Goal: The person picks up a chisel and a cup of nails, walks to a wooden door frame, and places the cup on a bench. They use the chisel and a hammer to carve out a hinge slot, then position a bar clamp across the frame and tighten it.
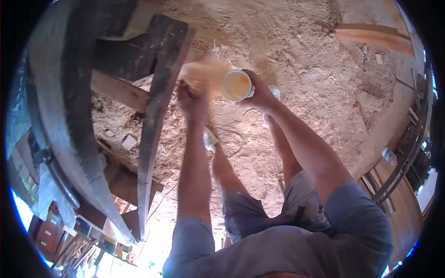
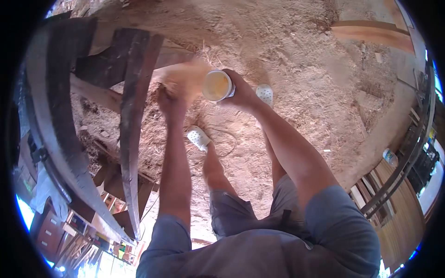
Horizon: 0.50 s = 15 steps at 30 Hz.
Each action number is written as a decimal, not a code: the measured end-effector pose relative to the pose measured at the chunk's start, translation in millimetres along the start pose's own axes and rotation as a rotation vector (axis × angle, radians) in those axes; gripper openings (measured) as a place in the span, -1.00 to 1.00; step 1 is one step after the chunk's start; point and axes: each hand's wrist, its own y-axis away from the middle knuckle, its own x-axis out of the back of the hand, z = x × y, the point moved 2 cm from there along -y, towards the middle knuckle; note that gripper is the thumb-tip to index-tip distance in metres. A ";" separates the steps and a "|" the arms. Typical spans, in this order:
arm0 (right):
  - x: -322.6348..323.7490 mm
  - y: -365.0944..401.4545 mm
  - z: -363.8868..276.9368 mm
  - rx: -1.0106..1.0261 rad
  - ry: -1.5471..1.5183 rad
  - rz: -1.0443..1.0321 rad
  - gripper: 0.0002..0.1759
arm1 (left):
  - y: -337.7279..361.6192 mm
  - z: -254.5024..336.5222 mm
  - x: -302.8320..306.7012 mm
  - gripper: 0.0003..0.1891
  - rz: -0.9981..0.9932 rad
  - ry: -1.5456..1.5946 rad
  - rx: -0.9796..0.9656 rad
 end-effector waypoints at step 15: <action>15.7 9.1 -46.7 0.032 -0.691 -0.269 -0.21 | 13.5 83.9 -17.8 -0.34 -0.761 -0.441 -0.705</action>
